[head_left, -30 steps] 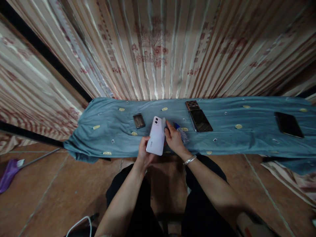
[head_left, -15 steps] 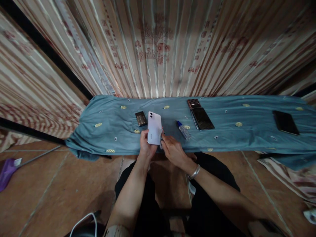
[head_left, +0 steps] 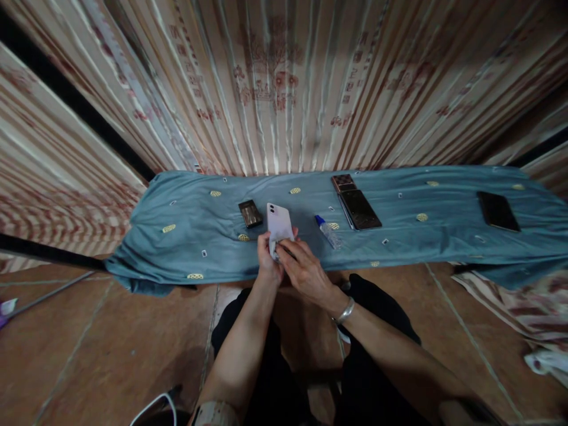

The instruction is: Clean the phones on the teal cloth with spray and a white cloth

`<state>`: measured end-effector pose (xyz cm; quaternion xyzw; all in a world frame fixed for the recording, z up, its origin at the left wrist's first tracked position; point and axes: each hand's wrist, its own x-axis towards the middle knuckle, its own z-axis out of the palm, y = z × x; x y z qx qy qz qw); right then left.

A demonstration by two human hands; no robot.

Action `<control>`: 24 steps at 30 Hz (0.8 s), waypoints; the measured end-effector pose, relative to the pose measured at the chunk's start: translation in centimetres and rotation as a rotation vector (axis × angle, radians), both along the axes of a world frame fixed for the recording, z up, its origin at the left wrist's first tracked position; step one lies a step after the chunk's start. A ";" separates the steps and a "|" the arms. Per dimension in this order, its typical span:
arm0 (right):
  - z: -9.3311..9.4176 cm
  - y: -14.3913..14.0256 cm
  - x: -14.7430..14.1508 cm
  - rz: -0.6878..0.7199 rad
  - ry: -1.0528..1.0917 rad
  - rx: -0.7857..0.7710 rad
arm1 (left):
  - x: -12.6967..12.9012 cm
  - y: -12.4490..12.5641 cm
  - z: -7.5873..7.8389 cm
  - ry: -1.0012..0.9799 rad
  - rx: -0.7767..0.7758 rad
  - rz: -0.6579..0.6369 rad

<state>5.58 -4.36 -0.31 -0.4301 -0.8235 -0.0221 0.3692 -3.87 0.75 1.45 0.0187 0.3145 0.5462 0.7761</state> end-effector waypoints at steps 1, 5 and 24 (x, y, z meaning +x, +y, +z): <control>0.1 0.1 -0.2 -0.002 0.010 0.019 | 0.1 0.0 0.0 -0.005 -0.009 -0.016; 0.5 0.4 -0.7 -0.009 0.063 0.026 | 0.3 0.2 -0.2 -0.012 0.009 -0.053; -0.6 4.4 2.0 -0.155 0.245 -0.174 | 2.4 -1.2 0.0 -0.007 0.101 -0.031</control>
